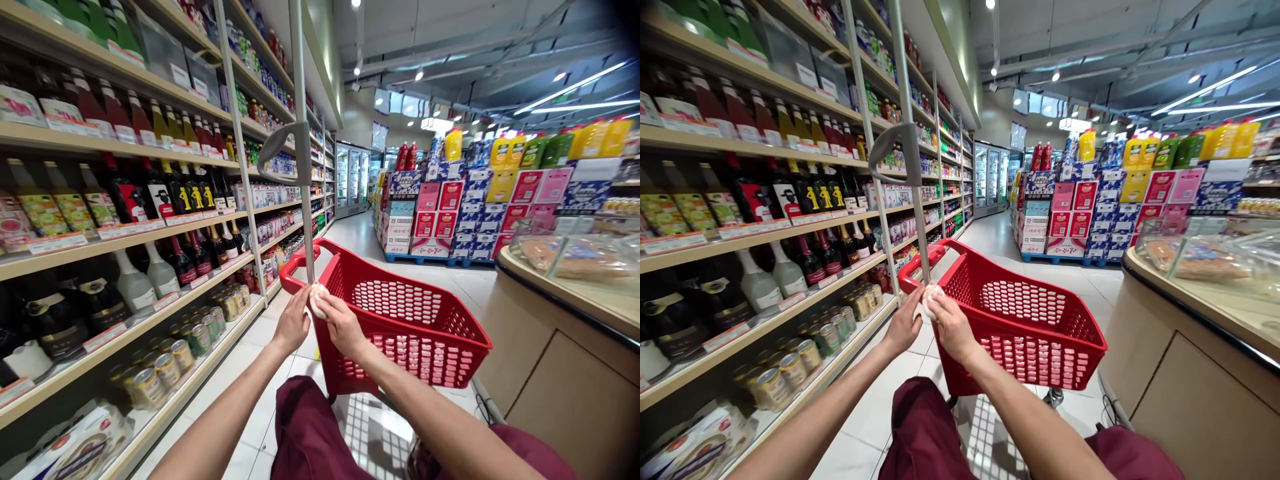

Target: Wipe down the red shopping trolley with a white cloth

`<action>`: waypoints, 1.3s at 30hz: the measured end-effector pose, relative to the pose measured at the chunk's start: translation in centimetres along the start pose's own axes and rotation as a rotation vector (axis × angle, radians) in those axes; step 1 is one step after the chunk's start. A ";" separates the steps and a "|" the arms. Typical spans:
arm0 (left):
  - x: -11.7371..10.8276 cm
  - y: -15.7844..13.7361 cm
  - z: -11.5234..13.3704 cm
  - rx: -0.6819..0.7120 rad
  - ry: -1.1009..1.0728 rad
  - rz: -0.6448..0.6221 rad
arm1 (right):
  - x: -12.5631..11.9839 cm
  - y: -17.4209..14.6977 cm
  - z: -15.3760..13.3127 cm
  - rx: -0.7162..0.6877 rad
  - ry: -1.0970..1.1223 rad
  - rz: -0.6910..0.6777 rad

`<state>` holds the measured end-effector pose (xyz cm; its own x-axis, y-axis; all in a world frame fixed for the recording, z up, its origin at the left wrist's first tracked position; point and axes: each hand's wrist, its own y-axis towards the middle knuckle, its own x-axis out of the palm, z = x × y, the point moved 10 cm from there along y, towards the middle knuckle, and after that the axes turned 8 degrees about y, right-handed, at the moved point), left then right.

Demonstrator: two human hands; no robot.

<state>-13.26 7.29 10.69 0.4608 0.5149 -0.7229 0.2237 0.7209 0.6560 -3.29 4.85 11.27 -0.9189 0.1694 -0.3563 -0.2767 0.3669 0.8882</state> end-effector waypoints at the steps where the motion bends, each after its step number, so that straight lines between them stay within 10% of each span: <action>1: 0.4 -0.1 -0.3 -0.080 -0.182 -0.006 | -0.6 0.1 -0.4 0.017 0.063 0.014; 5: 3.8 -1.0 -1.1 -0.435 -0.795 -0.047 | -3.0 0.2 -0.6 0.118 0.201 0.125; 10: 6.2 -1.4 0.9 -0.529 -0.974 -0.125 | -6.1 -0.4 2.5 0.314 0.082 0.417; 17: 6.4 -1.9 2.4 -0.548 -1.044 -0.245 | -1.1 -2.8 2.4 0.207 0.050 -0.055; 22: 6.5 -2.1 0.7 -0.583 -0.906 -0.266 | -1.8 -3.1 3.1 0.112 -0.009 -0.034; 28: 3.7 0.2 -1.7 -0.514 -0.548 0.007 | -2.3 -2.2 4.0 -0.074 -0.400 0.061; 34: 3.9 1.0 2.8 -0.248 -0.297 0.002 | -0.1 -9.4 4.5 -0.183 -0.490 -0.240; 39: 6.7 0.7 7.7 0.031 0.051 -0.066 | -6.6 -11.6 6.6 -0.046 -0.527 -0.103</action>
<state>-3.38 7.67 8.01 0.4000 0.4904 -0.7743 0.2787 0.7397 0.6125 7.86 5.50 1.45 -0.6243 0.5749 -0.5290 -0.3805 0.3677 0.8486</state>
